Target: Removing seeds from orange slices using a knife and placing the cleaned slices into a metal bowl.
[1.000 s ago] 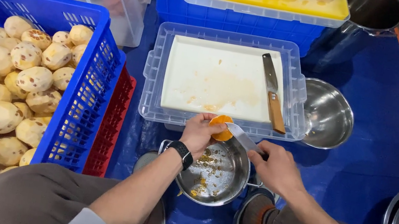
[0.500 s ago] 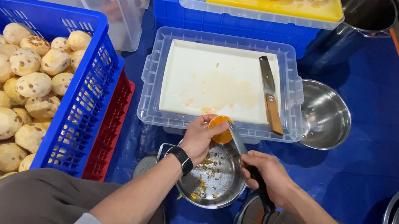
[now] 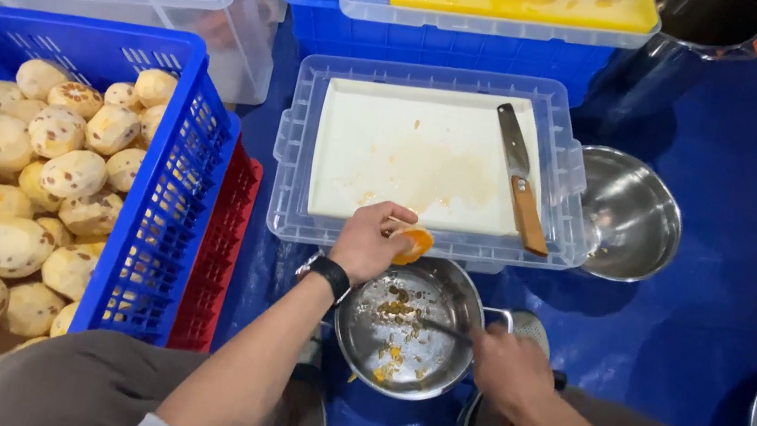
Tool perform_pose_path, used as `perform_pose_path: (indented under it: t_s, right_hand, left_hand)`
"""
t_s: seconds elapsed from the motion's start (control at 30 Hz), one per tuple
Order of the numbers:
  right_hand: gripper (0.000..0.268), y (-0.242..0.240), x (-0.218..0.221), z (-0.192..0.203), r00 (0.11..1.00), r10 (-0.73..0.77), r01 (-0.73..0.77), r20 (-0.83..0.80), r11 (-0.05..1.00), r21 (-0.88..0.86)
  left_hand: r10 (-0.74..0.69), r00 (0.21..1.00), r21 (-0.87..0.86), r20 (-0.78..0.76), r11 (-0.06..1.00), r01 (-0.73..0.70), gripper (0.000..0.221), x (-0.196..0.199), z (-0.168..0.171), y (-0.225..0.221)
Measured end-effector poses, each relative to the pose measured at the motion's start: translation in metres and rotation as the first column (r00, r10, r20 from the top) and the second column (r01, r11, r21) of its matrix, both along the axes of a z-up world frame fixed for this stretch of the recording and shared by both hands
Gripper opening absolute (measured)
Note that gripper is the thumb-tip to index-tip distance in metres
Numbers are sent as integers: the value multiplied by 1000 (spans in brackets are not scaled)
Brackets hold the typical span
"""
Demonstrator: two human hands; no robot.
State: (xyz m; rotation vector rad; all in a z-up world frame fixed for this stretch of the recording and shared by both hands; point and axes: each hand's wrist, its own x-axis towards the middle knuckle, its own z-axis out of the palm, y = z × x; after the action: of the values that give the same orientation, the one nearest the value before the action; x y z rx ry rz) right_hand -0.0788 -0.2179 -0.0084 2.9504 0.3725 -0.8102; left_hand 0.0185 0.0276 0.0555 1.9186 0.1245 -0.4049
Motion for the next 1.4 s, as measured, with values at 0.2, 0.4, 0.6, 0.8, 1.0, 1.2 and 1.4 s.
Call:
perform_pose_path:
  t_s: [0.2,0.4,0.6,0.8,1.0,1.2,1.4]
  right_hand:
    - [31,1,13,26,986,-168,161,11,961,227]
    - [25,-10,-8,-6,996,-54,54,-71,998,-11]
    - [47,-3,30,34,961,-232,268,-152,919,290]
    - [25,7,36,101,815,-343,564,-467,654,504]
    - [27,8,33,114,844,-329,525,-423,663,533]
    - [39,12,45,144,929,-264,359,-258,812,459]
    - [47,26,67,160,975,-194,223,-113,892,394]
  left_hand:
    - [-100,995,-46,8,994,100,40,6,11,7]
    - [-169,984,53,50,985,167,45,14,42,14]
    - [-236,969,98,70,969,229,47,11,65,17]
    - [-218,975,39,40,976,216,48,14,70,27]
    - [-230,970,2,73,973,231,48,12,91,32]
    - [-385,899,466,208,847,255,49,36,119,31]
    - [-522,833,731,186,639,238,52,71,144,22]
